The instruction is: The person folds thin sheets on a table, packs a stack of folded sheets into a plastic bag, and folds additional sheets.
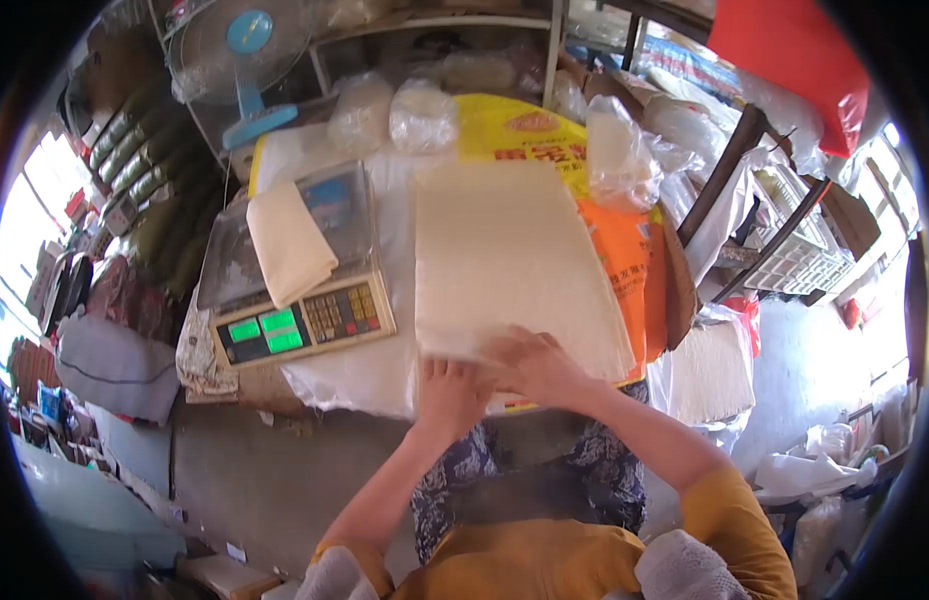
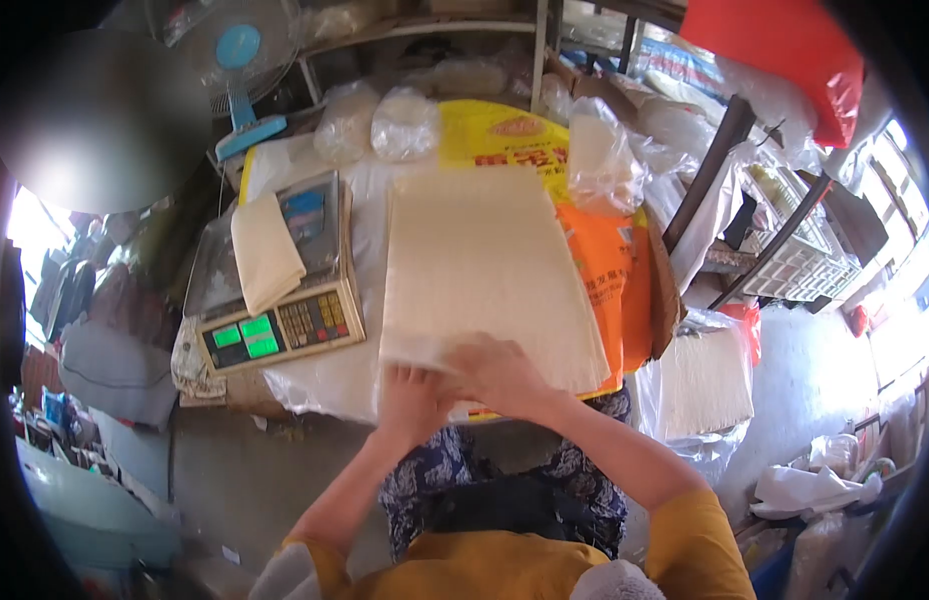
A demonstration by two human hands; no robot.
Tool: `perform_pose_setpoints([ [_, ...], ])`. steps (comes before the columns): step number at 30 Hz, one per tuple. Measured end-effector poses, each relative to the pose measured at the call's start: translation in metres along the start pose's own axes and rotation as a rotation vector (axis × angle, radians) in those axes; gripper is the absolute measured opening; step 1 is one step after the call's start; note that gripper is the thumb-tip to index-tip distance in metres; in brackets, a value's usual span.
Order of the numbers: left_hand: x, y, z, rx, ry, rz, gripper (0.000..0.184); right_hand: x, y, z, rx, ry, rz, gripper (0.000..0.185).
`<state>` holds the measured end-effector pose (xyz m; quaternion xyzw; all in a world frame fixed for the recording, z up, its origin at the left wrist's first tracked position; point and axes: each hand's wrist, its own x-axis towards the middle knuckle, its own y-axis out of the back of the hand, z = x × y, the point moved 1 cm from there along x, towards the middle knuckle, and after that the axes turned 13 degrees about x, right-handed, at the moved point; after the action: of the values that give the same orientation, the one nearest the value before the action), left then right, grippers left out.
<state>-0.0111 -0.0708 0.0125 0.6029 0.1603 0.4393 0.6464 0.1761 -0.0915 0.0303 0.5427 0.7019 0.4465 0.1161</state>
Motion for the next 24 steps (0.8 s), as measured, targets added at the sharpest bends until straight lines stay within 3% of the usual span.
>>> perform_pose_setpoints([
  [1, -0.001, -0.007, -0.002, -0.068, 0.011, -0.085, 0.037, 0.002, 0.0, 0.012, 0.082, -0.054, -0.062, 0.033],
  [2, -0.004, -0.016, -0.004, 0.138, -0.035, 0.045, 0.05, 0.008, 0.004, 0.024, 0.162, -0.105, -0.122, 0.034],
  [4, -0.005, -0.019, -0.004, 0.178, -0.038, 0.067, 0.053, 0.044, 0.044, 0.058, 0.06, -0.533, -0.324, 0.039],
  [5, -0.007, -0.02, -0.003, 0.198, -0.035, 0.069, 0.055, 0.065, 0.086, 0.073, 0.107, -0.596, -0.244, 0.041],
  [7, -0.007, -0.022, -0.004, 0.203, -0.021, 0.043, 0.054, 0.098, 0.185, 0.114, 0.27, -0.325, 0.38, 0.035],
  [10, -0.008, -0.023, -0.005, 0.199, -0.015, 0.053, 0.054, 0.158, 0.349, 0.101, -0.578, -0.293, 0.926, 0.028],
  [11, -0.009, -0.025, -0.005, 0.204, -0.014, 0.063, 0.053, 0.157, 0.358, 0.044, -0.522, -0.309, 1.169, 0.027],
  [13, -0.009, -0.028, -0.002, 0.199, -0.013, 0.063, 0.053, 0.146, 0.344, -0.026, -0.485, -0.13, 1.077, 0.025],
  [15, -0.009, -0.026, -0.003, 0.192, -0.002, 0.041, 0.053, 0.128, 0.31, -0.027, -0.582, -0.025, 0.752, 0.024],
  [16, -0.009, -0.027, -0.003, 0.186, -0.002, 0.05, 0.054, 0.11, 0.274, -0.044, -0.483, -0.133, 0.593, 0.03],
  [17, -0.009, -0.026, -0.003, 0.183, -0.003, 0.058, 0.055, 0.09, 0.236, -0.042, -0.688, 0.063, 0.463, 0.023],
  [18, -0.009, -0.025, -0.004, 0.181, -0.006, 0.065, 0.056, 0.063, 0.202, -0.046, -0.163, 0.1, 0.412, 0.027],
  [21, -0.006, -0.022, -0.01, -0.362, 0.245, 0.072, 0.06, 0.018, 0.114, -0.036, -0.536, 0.068, -0.156, 0.035],
  [23, -0.007, -0.015, -0.009, -0.526, 0.263, 0.376, 0.056, -0.013, 0.07, -0.031, -0.465, 0.218, -0.177, 0.04],
  [24, -0.009, -0.011, -0.008, -0.605, 0.271, 0.528, 0.055, -0.025, 0.058, -0.032, -0.442, 0.191, -0.176, 0.04],
])
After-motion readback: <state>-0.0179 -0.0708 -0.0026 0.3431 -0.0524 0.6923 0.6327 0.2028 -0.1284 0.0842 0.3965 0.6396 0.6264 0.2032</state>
